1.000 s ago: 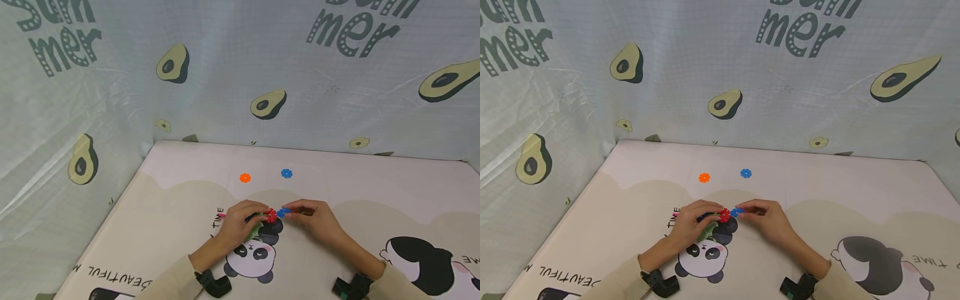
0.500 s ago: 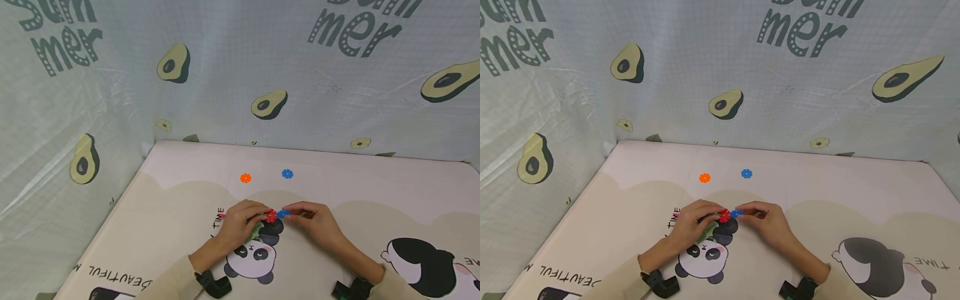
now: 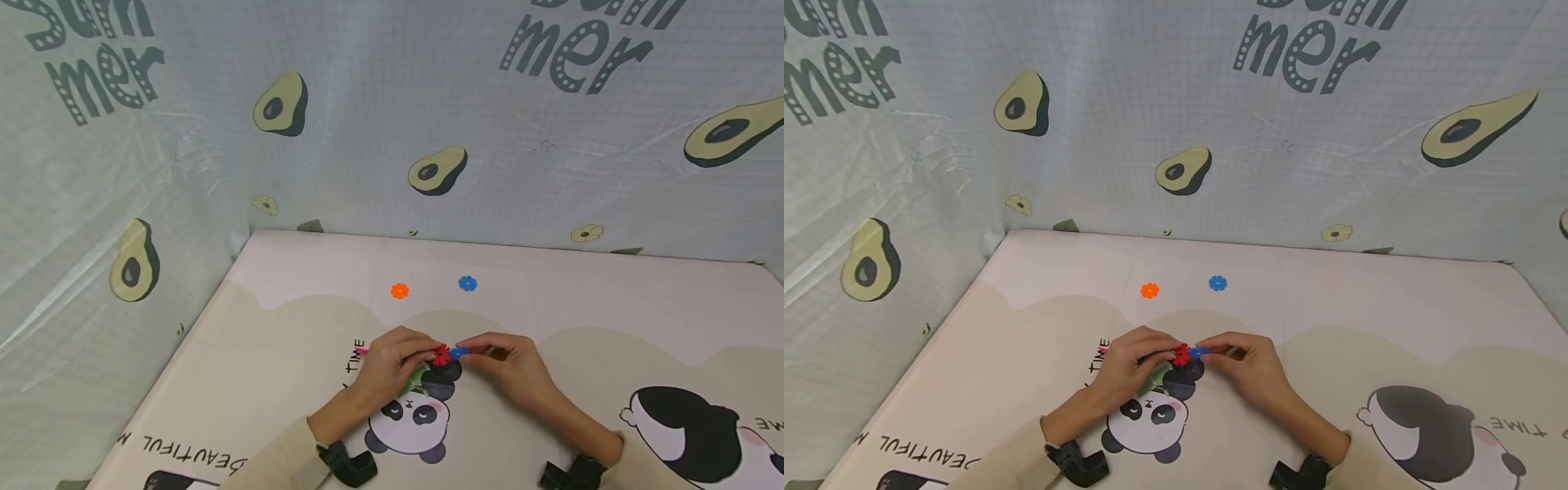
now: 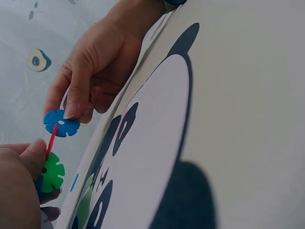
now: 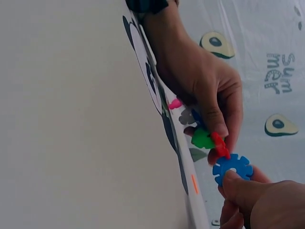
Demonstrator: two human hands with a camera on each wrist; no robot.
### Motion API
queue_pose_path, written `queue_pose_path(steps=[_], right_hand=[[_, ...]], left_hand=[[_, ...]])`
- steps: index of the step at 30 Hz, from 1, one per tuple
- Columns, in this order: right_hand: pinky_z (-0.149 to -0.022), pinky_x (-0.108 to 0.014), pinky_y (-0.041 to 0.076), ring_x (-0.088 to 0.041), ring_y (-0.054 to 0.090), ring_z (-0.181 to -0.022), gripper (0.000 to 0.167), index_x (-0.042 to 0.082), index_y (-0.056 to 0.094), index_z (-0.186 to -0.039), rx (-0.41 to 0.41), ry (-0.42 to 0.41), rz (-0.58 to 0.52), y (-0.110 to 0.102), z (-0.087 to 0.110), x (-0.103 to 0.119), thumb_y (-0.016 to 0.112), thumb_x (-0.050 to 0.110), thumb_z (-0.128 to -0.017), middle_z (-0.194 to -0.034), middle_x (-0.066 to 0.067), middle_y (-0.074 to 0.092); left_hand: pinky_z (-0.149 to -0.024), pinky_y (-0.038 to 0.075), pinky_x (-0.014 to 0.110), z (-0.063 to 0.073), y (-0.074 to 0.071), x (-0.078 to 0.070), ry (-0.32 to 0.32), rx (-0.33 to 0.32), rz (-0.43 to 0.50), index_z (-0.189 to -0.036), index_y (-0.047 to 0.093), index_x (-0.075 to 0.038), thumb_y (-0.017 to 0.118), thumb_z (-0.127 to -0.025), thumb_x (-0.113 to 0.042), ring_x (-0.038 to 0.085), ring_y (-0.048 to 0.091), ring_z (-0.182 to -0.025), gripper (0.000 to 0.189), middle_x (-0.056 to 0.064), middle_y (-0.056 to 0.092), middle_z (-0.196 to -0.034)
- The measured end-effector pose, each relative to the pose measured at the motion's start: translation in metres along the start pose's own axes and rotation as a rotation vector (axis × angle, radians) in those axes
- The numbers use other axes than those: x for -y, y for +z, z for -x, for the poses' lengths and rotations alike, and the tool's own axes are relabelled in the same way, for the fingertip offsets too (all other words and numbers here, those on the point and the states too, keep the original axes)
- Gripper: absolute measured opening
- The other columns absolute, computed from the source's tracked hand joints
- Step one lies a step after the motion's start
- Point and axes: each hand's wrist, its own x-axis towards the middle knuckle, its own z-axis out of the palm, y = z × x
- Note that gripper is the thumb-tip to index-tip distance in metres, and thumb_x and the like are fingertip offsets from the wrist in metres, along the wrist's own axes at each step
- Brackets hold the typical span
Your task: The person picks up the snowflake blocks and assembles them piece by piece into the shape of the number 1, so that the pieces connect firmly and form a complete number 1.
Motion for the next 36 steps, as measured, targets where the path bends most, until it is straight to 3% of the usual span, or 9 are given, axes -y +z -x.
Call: queue_pose_path(steps=[11,18,28,36], right_hand=[[-0.065,-0.025,0.053,-0.014,0.065,-0.08,0.018,0.016,0.077,-0.095,-0.047,-0.077,-0.04,0.008,0.003,0.002,0.078,0.01,-0.078,-0.089,0.006,0.072],[-0.06,-0.024,0.051,-0.014,0.063,-0.075,0.02,0.014,0.078,-0.094,-0.072,-0.126,-0.029,0.013,0.004,0.005,0.079,0.006,-0.076,-0.085,0.007,0.072],[-0.062,-0.024,0.051,-0.013,0.064,-0.076,0.019,0.016,0.078,-0.092,-0.092,-0.116,-0.021,0.015,0.003,0.004,0.08,0.007,-0.076,-0.085,0.008,0.072],[-0.06,-0.025,0.051,-0.013,0.063,-0.071,0.016,0.021,0.077,-0.093,-0.078,-0.092,0.011,0.013,0.002,0.001,0.079,0.014,-0.078,-0.083,0.01,0.071]], left_hand=[[-0.065,0.045,0.013,0.0,-0.001,-0.003,-0.039,-0.021,-0.027,-0.1,0.076,-0.012,0.073,-0.083,-0.007,0.003,0.057,-0.08,0.018,-0.006,0.07,-0.086],[-0.061,0.046,0.012,0.001,0.0,-0.002,-0.011,-0.064,-0.027,-0.097,0.077,-0.009,0.076,-0.08,-0.004,0.006,0.059,-0.077,0.018,-0.004,0.069,-0.082],[-0.065,0.047,0.012,0.001,0.0,-0.001,0.004,-0.067,-0.038,-0.097,0.077,-0.011,0.075,-0.081,-0.006,0.005,0.06,-0.081,0.017,-0.004,0.071,-0.085],[-0.079,0.041,0.026,0.0,-0.001,0.001,0.059,-0.024,-0.172,-0.103,0.075,-0.013,0.077,-0.081,-0.022,0.004,0.061,-0.089,0.024,-0.008,0.071,-0.096]])
